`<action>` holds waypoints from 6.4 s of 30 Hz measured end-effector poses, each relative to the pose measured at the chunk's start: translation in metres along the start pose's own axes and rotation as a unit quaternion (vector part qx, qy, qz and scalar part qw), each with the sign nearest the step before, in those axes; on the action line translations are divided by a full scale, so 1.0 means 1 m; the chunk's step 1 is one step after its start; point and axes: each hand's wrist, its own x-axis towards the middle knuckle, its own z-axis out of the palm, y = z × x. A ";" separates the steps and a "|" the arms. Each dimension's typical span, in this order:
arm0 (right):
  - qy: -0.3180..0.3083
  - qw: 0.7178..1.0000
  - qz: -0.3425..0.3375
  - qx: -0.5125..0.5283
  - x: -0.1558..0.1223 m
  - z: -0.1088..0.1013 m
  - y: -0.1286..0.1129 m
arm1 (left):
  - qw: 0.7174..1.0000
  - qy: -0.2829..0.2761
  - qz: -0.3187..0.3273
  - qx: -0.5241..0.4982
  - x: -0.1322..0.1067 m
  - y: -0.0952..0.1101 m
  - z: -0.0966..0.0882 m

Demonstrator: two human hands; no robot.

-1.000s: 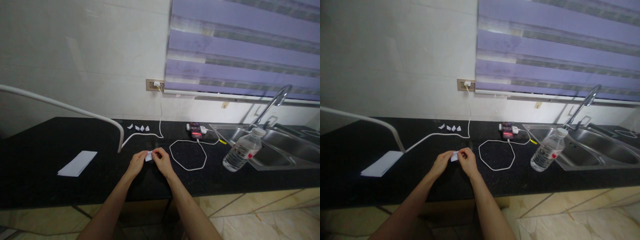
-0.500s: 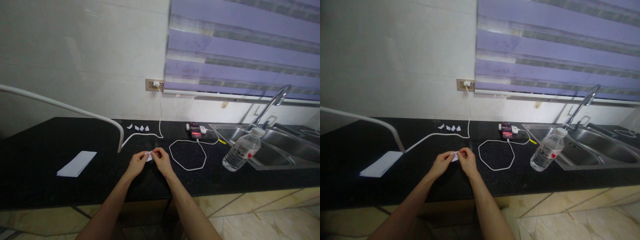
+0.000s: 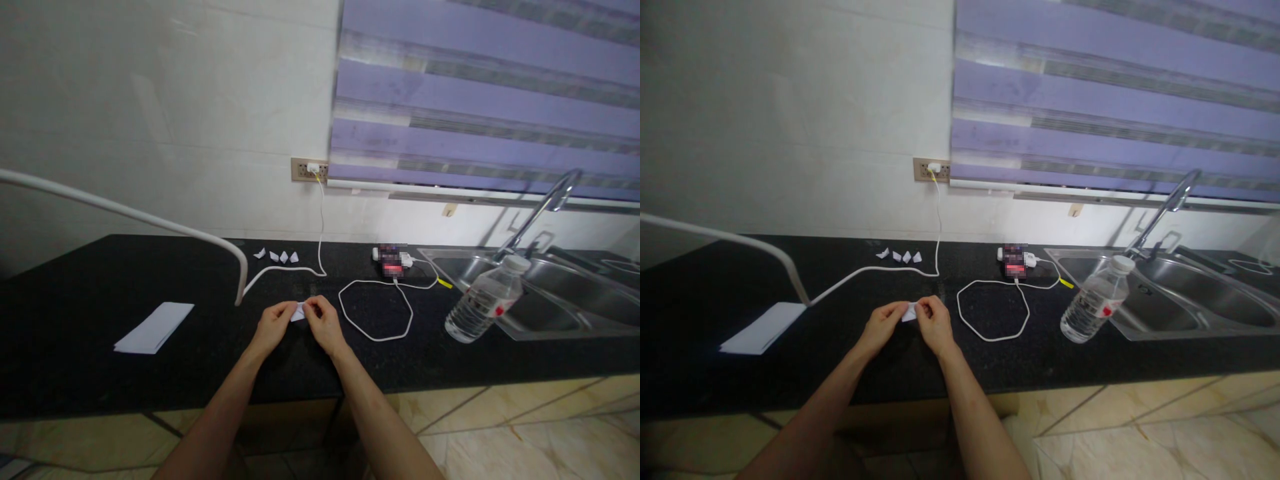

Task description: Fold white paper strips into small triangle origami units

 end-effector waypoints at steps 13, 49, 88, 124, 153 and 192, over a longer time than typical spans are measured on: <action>0.005 1.000 0.010 -0.002 0.000 0.000 -0.001 | 0.998 0.021 -0.017 -0.058 0.001 -0.002 0.002; -0.011 0.997 0.042 0.066 0.001 -0.002 -0.008 | 0.982 0.040 -0.068 -0.172 0.000 0.000 0.003; -0.056 0.997 0.021 -0.045 -0.002 0.001 0.002 | 0.999 0.040 0.006 -0.025 -0.003 -0.002 0.005; -0.041 0.997 0.048 0.051 -0.001 0.001 -0.006 | 0.997 0.040 -0.011 -0.070 -0.002 -0.004 0.004; -0.005 0.993 0.087 0.081 0.002 -0.002 -0.001 | 0.995 0.039 -0.027 -0.088 -0.002 -0.001 0.000; -0.003 1.000 -0.026 0.008 -0.001 -0.001 -0.002 | 0.998 -0.012 0.010 -0.059 -0.002 -0.002 0.000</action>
